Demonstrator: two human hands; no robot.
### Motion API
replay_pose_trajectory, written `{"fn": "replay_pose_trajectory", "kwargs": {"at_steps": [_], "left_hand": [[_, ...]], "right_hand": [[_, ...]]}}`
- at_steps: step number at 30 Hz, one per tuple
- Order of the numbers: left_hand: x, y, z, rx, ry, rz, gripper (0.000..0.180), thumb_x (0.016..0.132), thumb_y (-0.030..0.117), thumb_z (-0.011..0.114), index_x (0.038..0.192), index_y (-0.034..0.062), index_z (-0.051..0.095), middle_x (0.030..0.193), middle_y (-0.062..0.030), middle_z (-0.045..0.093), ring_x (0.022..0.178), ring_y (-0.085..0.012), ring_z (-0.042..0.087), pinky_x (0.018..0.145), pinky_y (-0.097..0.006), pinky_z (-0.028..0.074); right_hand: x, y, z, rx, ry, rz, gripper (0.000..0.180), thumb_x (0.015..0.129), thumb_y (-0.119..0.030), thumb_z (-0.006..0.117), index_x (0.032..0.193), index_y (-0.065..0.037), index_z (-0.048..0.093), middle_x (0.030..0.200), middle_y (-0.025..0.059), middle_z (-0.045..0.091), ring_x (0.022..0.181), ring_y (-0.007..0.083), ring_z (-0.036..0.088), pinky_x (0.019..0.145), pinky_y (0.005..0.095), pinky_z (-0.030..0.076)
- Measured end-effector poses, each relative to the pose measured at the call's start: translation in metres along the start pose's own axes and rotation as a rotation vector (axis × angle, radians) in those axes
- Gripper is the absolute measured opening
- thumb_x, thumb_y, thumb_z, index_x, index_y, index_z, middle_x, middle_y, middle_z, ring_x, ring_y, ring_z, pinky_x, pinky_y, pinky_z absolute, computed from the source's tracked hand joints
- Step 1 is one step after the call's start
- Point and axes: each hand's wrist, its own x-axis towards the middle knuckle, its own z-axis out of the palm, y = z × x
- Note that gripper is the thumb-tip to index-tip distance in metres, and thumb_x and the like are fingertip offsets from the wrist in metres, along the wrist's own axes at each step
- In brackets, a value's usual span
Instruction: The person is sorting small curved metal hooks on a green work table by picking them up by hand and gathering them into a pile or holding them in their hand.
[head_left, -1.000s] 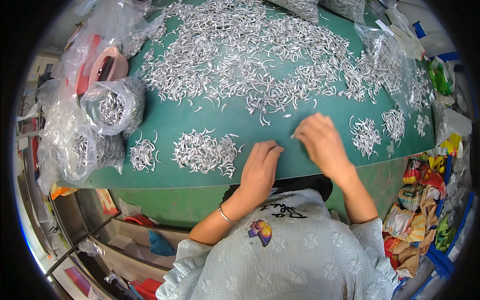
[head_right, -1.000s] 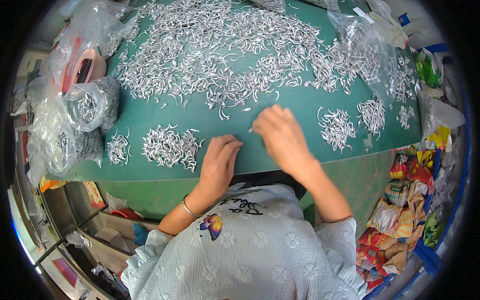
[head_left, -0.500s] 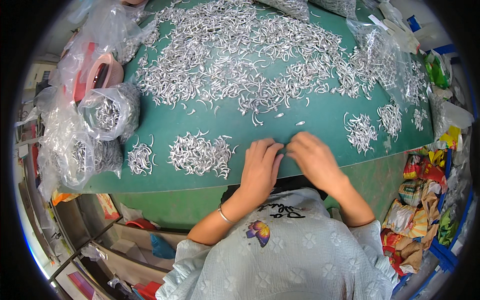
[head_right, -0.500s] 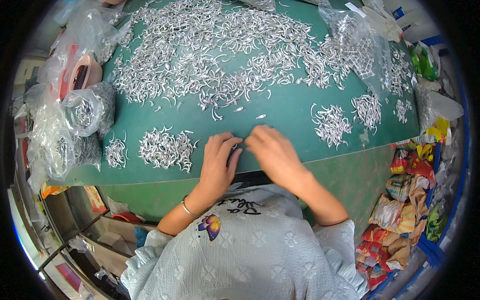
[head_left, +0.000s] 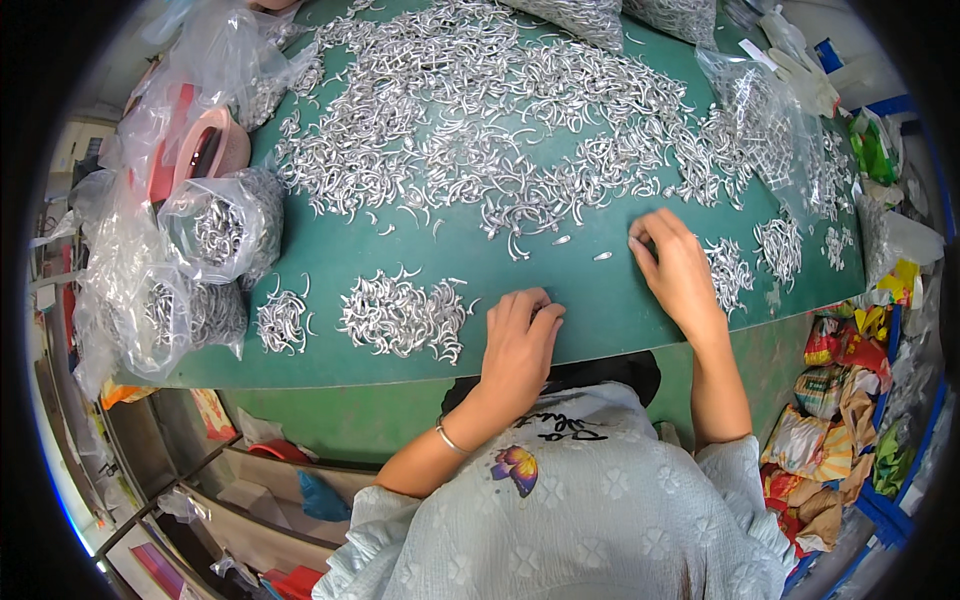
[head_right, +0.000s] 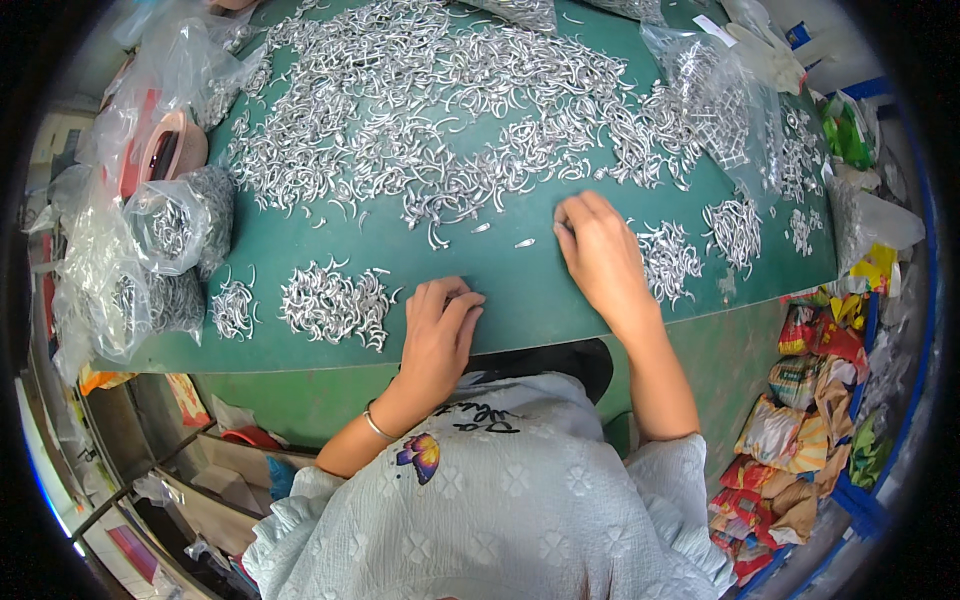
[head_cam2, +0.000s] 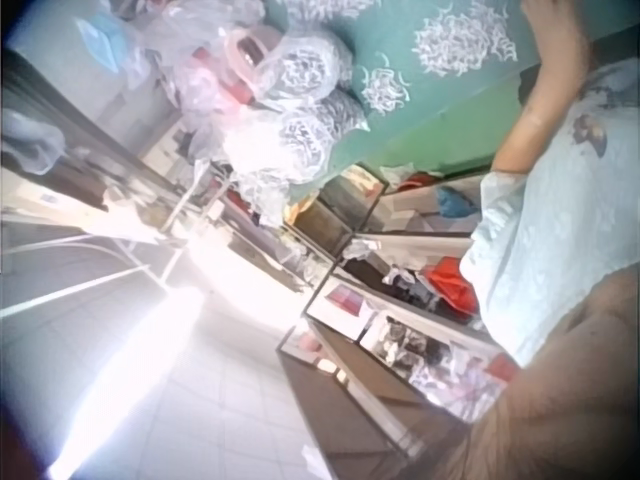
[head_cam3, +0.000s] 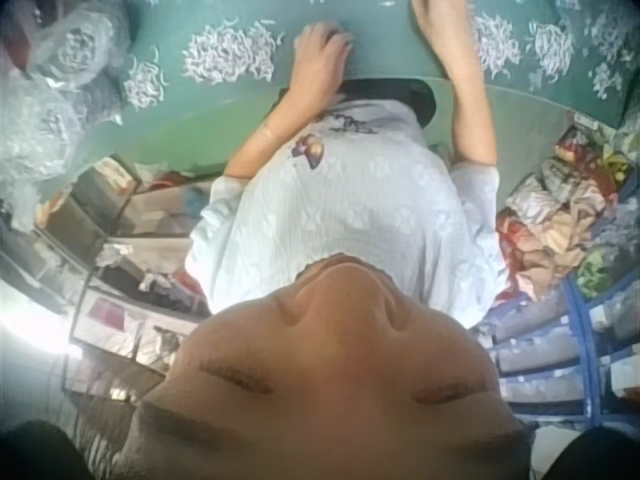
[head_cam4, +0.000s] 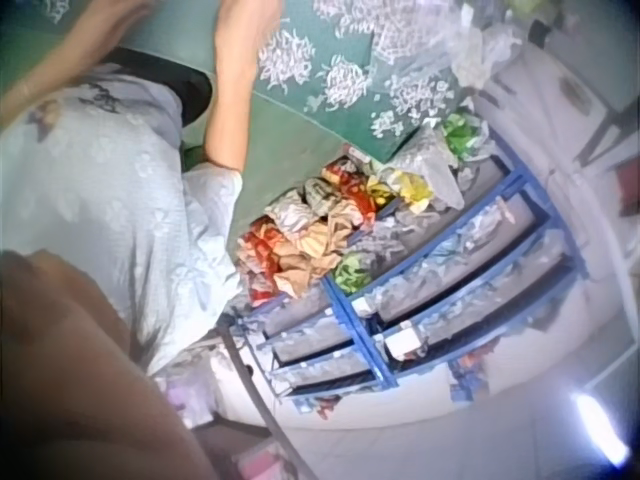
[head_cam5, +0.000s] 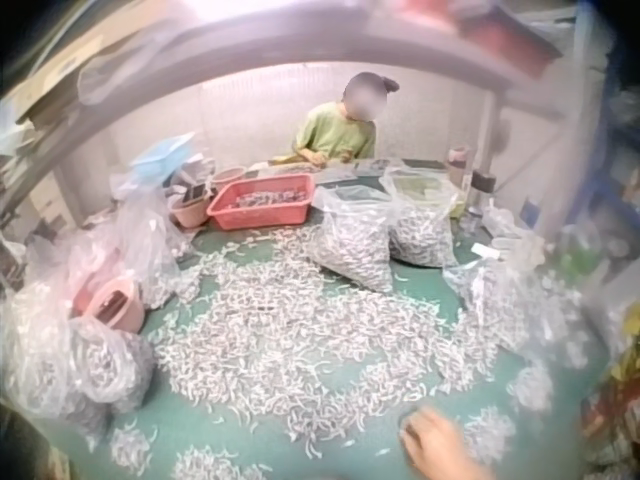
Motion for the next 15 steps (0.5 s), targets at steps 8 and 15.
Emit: {"fn": "replay_pose_trajectory", "kwargs": {"at_steps": [8,15], "left_hand": [[-0.002,0.004,-0.011,0.089,0.014,0.034,0.027,0.075,0.001,0.069,0.101,0.0037,0.061,0.109,-0.0107,0.054,0.104,-0.0313,0.051,0.087,-0.041,0.038],[-0.007,-0.003,-0.011,0.061,0.055,0.020,0.027,0.075,0.000,0.069,0.100,0.0028,0.062,0.115,-0.0112,0.055,0.108,-0.0325,0.051,0.090,-0.042,0.038]], "right_hand": [[0.028,-0.004,0.011,-0.052,0.155,-0.152,0.015,0.079,-0.003,0.066,0.088,0.000,0.055,0.087,0.0133,0.053,0.088,0.0343,0.054,0.075,0.0426,0.045],[0.010,-0.001,-0.002,-0.147,0.051,-0.179,0.015,0.077,-0.004,0.067,0.087,-0.001,0.055,0.087,0.0127,0.053,0.088,0.0327,0.053,0.076,0.0422,0.045]]}}
